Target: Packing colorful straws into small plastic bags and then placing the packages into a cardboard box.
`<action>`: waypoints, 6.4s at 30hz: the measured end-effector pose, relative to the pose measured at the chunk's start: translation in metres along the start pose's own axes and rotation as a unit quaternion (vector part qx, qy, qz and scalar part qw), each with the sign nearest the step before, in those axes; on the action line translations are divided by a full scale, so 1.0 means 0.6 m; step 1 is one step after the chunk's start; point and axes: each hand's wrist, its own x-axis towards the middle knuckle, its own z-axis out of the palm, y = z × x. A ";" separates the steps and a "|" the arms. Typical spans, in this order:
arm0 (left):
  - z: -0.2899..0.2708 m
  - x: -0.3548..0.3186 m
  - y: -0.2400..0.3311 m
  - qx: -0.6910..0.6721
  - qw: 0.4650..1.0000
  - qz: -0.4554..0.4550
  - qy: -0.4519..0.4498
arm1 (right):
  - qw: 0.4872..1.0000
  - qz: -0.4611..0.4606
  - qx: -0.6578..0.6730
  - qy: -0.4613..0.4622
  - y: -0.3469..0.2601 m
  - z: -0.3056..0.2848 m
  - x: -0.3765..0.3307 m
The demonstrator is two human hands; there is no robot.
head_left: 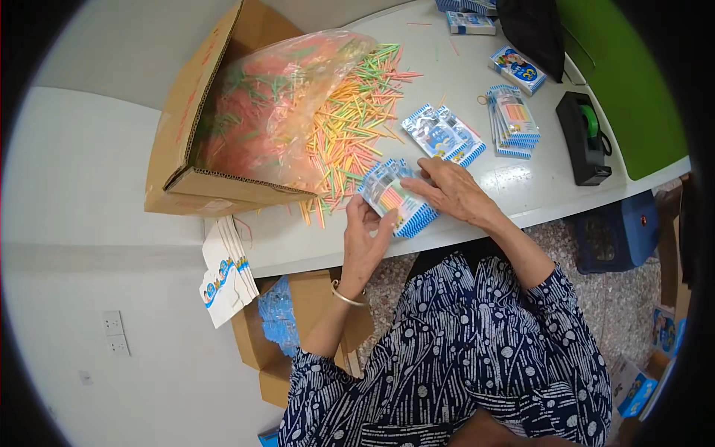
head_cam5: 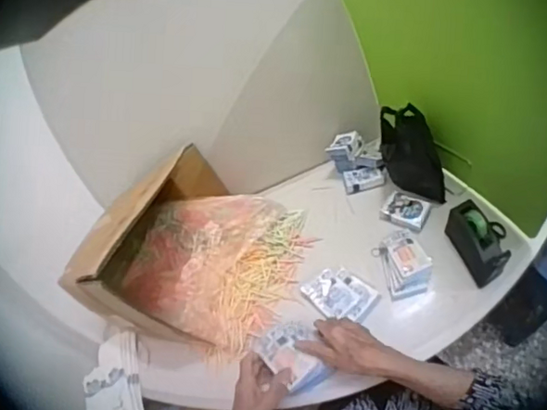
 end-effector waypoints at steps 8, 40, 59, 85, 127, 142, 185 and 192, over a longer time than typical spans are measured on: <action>0.034 0.003 0.025 -0.113 0.993 -0.032 0.007 | 0.998 -0.026 0.042 0.050 0.007 0.045 -0.020; 0.003 0.045 -0.024 -0.020 0.974 0.122 -0.188 | 0.981 -0.150 0.115 -0.048 0.056 0.035 0.010; -0.036 0.060 0.050 0.416 0.854 0.241 -0.199 | 0.978 -0.192 -0.045 -0.068 0.065 0.086 0.012; -0.547 -0.553 -0.121 0.385 0.823 -0.234 0.346 | 0.980 -0.172 -0.060 -0.076 0.048 0.082 0.005; -0.601 -0.620 -0.466 0.733 0.454 -0.471 0.187 | 0.973 -0.194 -0.116 -0.035 0.054 0.058 0.001; -0.432 -0.354 -0.116 0.727 0.614 -0.053 0.302 | 0.899 -0.004 -0.298 0.322 0.102 -0.004 0.096; 0.311 0.302 0.058 0.220 0.962 0.081 -0.139 | 0.896 0.116 -0.092 0.417 0.191 -0.152 -0.005; 0.328 0.289 0.034 -0.020 0.979 -0.028 -0.201 | 0.895 0.068 0.098 0.430 0.202 -0.137 -0.028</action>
